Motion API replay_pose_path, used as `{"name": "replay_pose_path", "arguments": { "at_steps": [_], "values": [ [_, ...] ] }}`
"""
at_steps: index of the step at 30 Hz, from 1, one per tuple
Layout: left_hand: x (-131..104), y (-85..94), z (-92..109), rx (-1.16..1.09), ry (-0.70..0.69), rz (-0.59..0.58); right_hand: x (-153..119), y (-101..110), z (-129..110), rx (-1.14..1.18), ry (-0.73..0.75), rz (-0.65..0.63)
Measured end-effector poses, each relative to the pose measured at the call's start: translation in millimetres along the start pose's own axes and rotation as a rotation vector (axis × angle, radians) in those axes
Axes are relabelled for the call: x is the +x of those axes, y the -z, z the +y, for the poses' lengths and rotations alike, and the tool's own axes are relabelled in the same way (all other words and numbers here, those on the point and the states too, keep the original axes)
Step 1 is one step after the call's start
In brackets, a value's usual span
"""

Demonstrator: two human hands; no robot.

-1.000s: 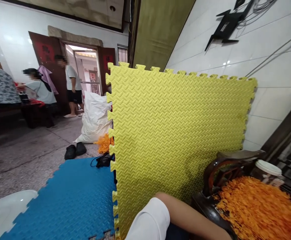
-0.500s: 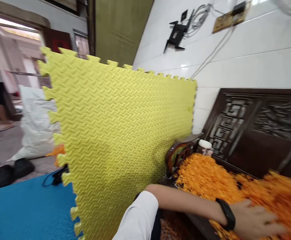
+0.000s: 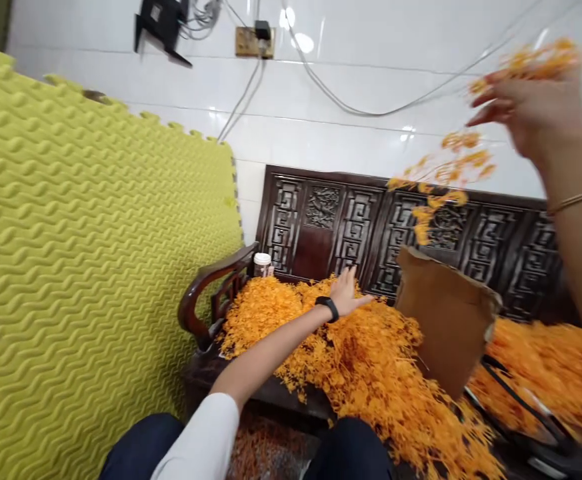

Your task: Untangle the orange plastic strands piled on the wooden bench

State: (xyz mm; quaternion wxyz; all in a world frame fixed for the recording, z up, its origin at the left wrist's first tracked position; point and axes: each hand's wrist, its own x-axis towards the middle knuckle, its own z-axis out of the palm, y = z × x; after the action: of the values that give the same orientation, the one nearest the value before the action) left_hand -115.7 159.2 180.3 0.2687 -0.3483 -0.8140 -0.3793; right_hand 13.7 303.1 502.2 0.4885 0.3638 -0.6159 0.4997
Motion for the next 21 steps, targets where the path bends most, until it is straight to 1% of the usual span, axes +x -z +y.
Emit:
{"name": "replay_pose_path", "arguments": {
  "at_steps": [1, 2, 3, 5, 7, 10, 12, 13, 15, 17, 18, 19, 21],
  "values": [
    [-6.0, 6.5, -1.3, 0.015, -0.005, -0.012, -4.6, 1.3, -3.6, -0.054, -0.056, -0.003],
    [-12.0, 14.8, -2.9, 0.030, -0.002, -0.019, -10.7, -0.5, -5.4, -0.044, -0.072, -0.051],
    [-18.0, 24.5, -4.9, 0.058, -0.001, -0.021, -18.1, -4.6, -5.5, -0.035, -0.080, -0.116],
    [-30.4, 46.7, -10.8, 0.162, 0.009, -0.009, -35.9, -16.2, -2.6, -0.118, -0.129, -0.247],
    [-44.6, 69.7, -19.7, 0.220, 0.024, -0.030, -57.7, -28.9, 1.8, -0.091, -0.156, -0.362],
    [-69.7, 100.8, -35.5, 0.139, 0.080, -0.165, -98.1, -46.2, 6.4, 0.014, -0.229, -0.518],
    [-86.5, 118.4, -41.9, 0.011, 0.124, -0.175, -129.0, -58.0, 7.1, 0.069, -0.274, -0.608],
    [-94.4, 126.4, -42.0, -0.088, 0.150, -0.166, -145.0, -64.5, 6.8, 0.109, -0.302, -0.697],
    [-109.1, 141.3, -34.4, -0.337, 0.209, -0.165, -176.8, -79.4, 5.0, 0.215, -0.360, -0.825],
    [-123.5, 154.0, -16.7, -0.577, 0.242, -0.207, -207.1, -96.4, 2.2, 0.304, -0.442, -0.913],
    [-131.1, 159.2, -5.3, -0.669, 0.236, -0.234, -221.4, -105.3, 0.4, 0.340, -0.498, -0.944],
    [-139.1, 163.4, 6.7, -0.738, 0.221, -0.261, -235.1, -114.1, -1.5, 0.366, -0.559, -0.934],
    [-156.2, 169.2, 29.2, -0.803, 0.167, -0.286, -260.3, -130.7, -5.3, 0.402, -0.673, -0.909]
  ]
}}
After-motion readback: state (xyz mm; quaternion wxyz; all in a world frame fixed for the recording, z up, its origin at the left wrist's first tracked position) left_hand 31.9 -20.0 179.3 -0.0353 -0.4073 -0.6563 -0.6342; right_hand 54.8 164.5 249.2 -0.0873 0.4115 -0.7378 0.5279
